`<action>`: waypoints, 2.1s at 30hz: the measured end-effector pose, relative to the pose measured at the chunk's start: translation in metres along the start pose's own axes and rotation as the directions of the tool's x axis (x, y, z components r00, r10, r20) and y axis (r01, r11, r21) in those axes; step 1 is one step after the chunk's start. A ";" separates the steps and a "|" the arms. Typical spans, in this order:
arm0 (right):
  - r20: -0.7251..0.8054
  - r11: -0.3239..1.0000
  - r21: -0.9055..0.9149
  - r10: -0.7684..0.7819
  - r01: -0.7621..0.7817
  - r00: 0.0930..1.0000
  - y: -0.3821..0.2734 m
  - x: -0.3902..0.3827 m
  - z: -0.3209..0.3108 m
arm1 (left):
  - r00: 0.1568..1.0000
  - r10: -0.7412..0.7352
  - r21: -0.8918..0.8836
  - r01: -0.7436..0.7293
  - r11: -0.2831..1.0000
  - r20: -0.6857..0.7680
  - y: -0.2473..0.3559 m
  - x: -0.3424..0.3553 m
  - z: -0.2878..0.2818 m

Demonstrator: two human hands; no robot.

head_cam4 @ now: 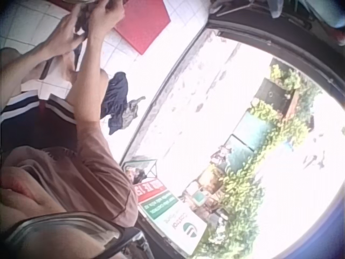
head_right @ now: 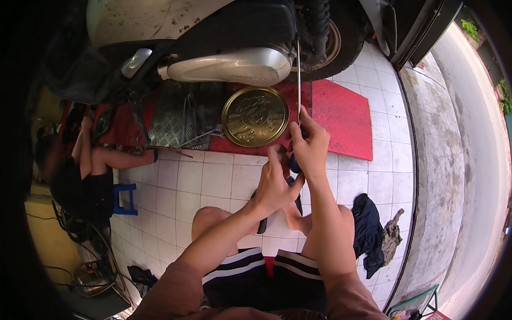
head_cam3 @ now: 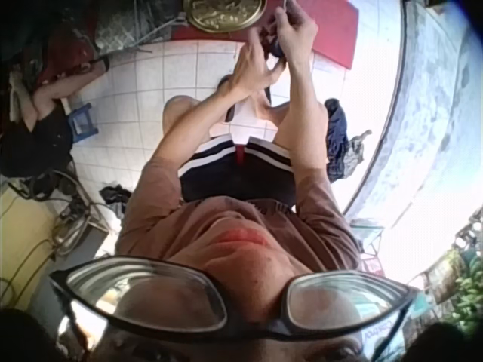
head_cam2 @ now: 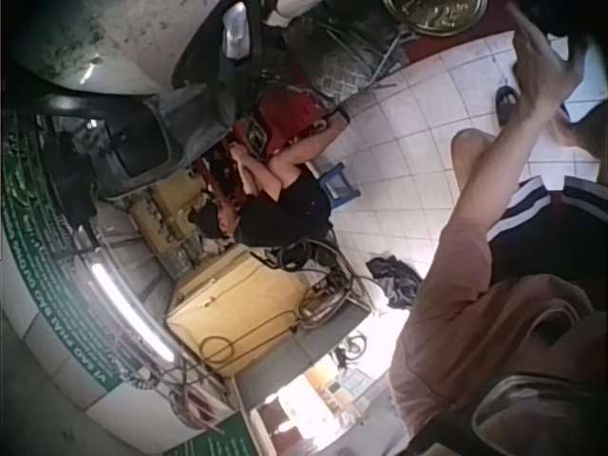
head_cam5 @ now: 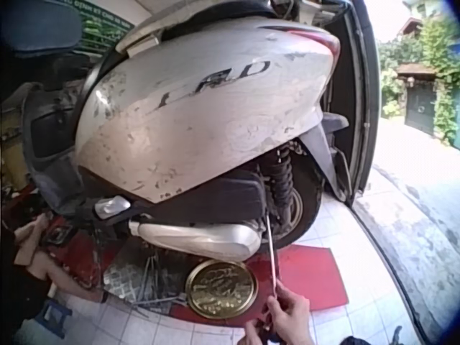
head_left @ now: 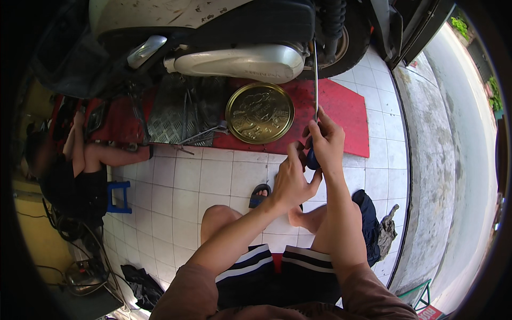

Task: The person uses a screwdriver to tighten screws on the side panel of a white scooter. The person is seated on a red stool in a workshop environment, manipulating the tool with both hands to secure the vehicle's bodywork.

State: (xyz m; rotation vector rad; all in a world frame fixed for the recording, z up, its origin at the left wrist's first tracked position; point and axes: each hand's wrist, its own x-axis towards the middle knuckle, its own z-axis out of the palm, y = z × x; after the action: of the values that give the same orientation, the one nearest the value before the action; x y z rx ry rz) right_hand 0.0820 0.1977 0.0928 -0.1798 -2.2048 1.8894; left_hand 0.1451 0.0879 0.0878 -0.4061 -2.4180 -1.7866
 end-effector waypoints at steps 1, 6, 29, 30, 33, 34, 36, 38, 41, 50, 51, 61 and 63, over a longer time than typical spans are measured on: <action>-0.018 0.997 -0.070 -0.035 0.034 0.999 -0.002 0.001 -0.001 | 1.000 -0.008 -0.001 0.008 1.000 -0.025 0.003 -0.002 0.000; -0.081 0.959 -0.251 -0.155 0.130 0.985 -0.015 0.001 -0.002 | 0.979 0.200 0.214 -0.190 0.958 -0.029 0.012 -0.008 0.000; 0.628 0.406 0.738 -0.121 -0.539 0.769 -0.012 -0.004 -0.009 | 0.873 0.256 0.164 -0.205 0.965 -0.416 0.052 -0.012 -0.009; 0.642 0.362 0.738 -0.116 -0.569 0.758 -0.012 -0.006 -0.009 | 0.882 0.197 0.057 -0.191 0.980 -0.427 0.054 -0.012 -0.005; 0.688 0.220 0.725 -0.183 -0.653 0.703 -0.013 -0.011 -0.008 | 0.883 -0.084 -0.362 -0.102 0.927 -0.463 0.062 -0.013 0.008; 0.695 0.167 0.717 -0.258 -0.677 0.672 -0.013 -0.011 -0.006 | 0.875 -0.167 -0.521 -0.109 0.847 -0.454 0.065 -0.014 0.013; 0.686 0.098 0.704 -0.350 -0.703 0.638 -0.012 -0.011 -0.002 | 0.853 -0.155 -0.395 -0.065 0.916 -0.498 0.068 -0.012 0.014; 0.673 0.069 0.702 -0.388 -0.708 0.629 -0.010 -0.009 0.000 | 0.864 -0.293 -0.530 0.036 0.847 -0.410 0.073 -0.015 0.015; 0.676 0.218 0.736 -0.304 -0.641 0.672 -0.008 -0.006 -0.003 | 0.894 -0.377 -0.542 0.198 0.816 -0.240 0.079 -0.018 0.003; 0.586 0.427 0.770 -0.179 -0.474 0.790 -0.019 -0.006 -0.015 | 0.974 0.037 0.500 0.082 0.862 -0.223 0.108 -0.024 -0.014; 0.592 0.404 0.780 -0.228 -0.479 0.773 -0.020 -0.008 -0.016 | 0.973 0.033 0.499 0.089 0.862 -0.230 0.107 -0.023 -0.011; 0.653 0.297 0.757 -0.312 -0.582 0.690 -0.007 -0.013 -0.010 | 0.862 -0.506 -0.795 0.304 0.526 -0.006 0.058 -0.030 0.010; 0.675 0.428 0.705 -0.164 -0.565 0.719 -0.004 -0.014 -0.006 | 0.848 -0.508 -0.942 0.278 0.186 0.150 0.052 -0.032 0.002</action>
State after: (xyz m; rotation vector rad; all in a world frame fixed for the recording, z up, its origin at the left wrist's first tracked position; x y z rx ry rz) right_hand 0.0975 0.1997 0.0966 0.5226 -1.0239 3.4129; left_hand 0.1899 0.0996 0.1273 0.4371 -0.9936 -3.1816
